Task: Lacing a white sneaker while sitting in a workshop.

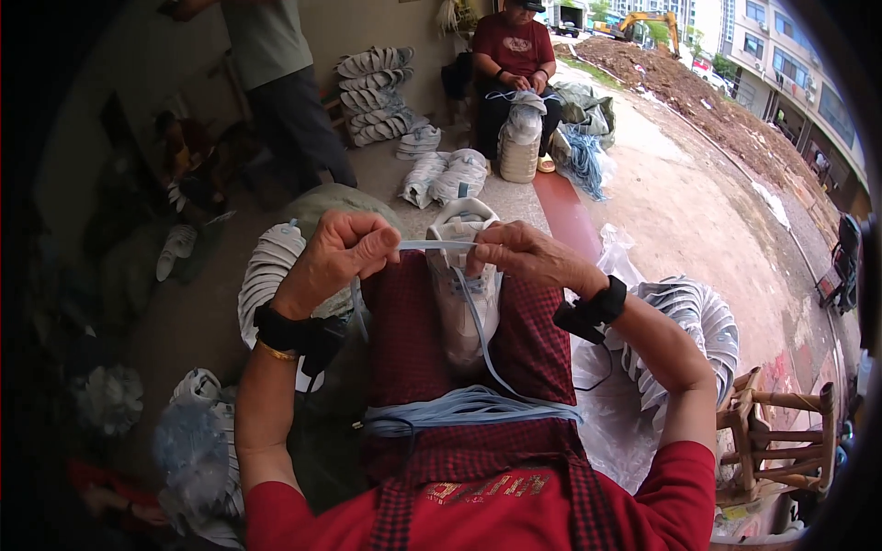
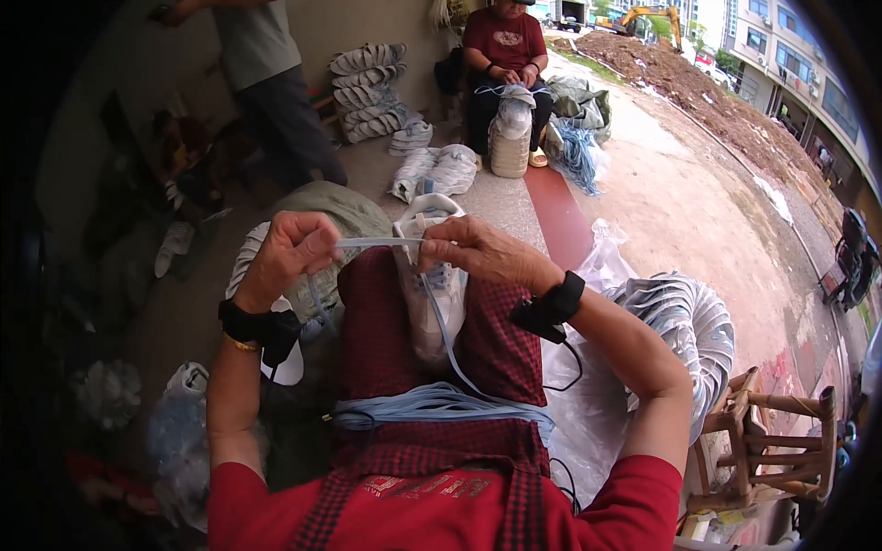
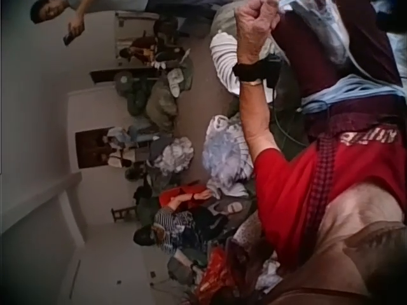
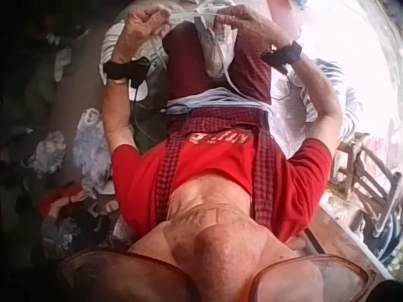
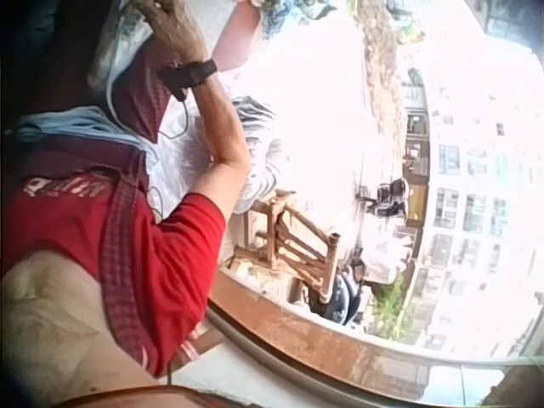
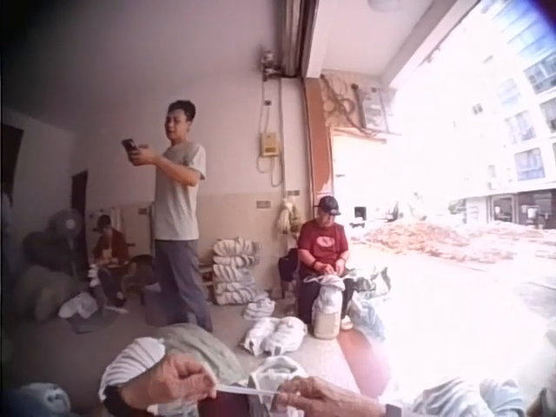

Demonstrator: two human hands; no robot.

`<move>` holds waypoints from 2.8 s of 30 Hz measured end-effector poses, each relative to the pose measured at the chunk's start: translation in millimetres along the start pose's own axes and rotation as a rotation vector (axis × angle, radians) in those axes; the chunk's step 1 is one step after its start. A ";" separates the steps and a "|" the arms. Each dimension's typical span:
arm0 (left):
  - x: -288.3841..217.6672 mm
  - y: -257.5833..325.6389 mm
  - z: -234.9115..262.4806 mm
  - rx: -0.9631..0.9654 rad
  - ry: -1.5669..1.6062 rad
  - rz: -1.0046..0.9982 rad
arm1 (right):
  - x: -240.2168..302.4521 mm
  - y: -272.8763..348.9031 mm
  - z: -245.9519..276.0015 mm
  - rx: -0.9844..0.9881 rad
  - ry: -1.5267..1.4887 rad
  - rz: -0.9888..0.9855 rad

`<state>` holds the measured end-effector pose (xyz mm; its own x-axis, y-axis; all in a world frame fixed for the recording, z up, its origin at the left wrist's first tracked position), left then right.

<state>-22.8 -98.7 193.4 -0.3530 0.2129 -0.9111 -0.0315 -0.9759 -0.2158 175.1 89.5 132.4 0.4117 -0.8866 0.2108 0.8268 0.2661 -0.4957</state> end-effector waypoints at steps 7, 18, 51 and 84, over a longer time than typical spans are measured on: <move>78.9 -30.9 -40.9 -0.154 -0.591 -0.203 | 71.3 70.4 161.8 -0.692 -1.228 -0.150; 93.1 -57.1 -64.1 -0.087 -0.854 -0.454 | 18.6 387.8 307.4 -1.224 -0.797 -0.335; 112.9 280.0 130.0 -1.167 0.842 -0.399 | -29.2 66.9 -27.7 -0.563 -0.501 -0.689; 351.1 411.6 113.6 -1.480 1.139 -0.191 | -13.9 -39.4 -59.9 0.088 0.590 -0.515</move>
<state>-265.9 -431.0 -175.4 0.2867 0.8330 -0.4732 0.9580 -0.2453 0.1487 113.8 68.6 98.5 -0.2827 -0.9541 -0.0985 0.8956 -0.2257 -0.3835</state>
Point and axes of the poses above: each hand's wrist, its own y-axis away from the middle knuckle, its own z-axis out of the back of the hand, x = y × z, the point moved 2 cm from there along -y, towards the middle knuckle, and after that the axes turned 2 degrees about x, right-handed, at the moved point
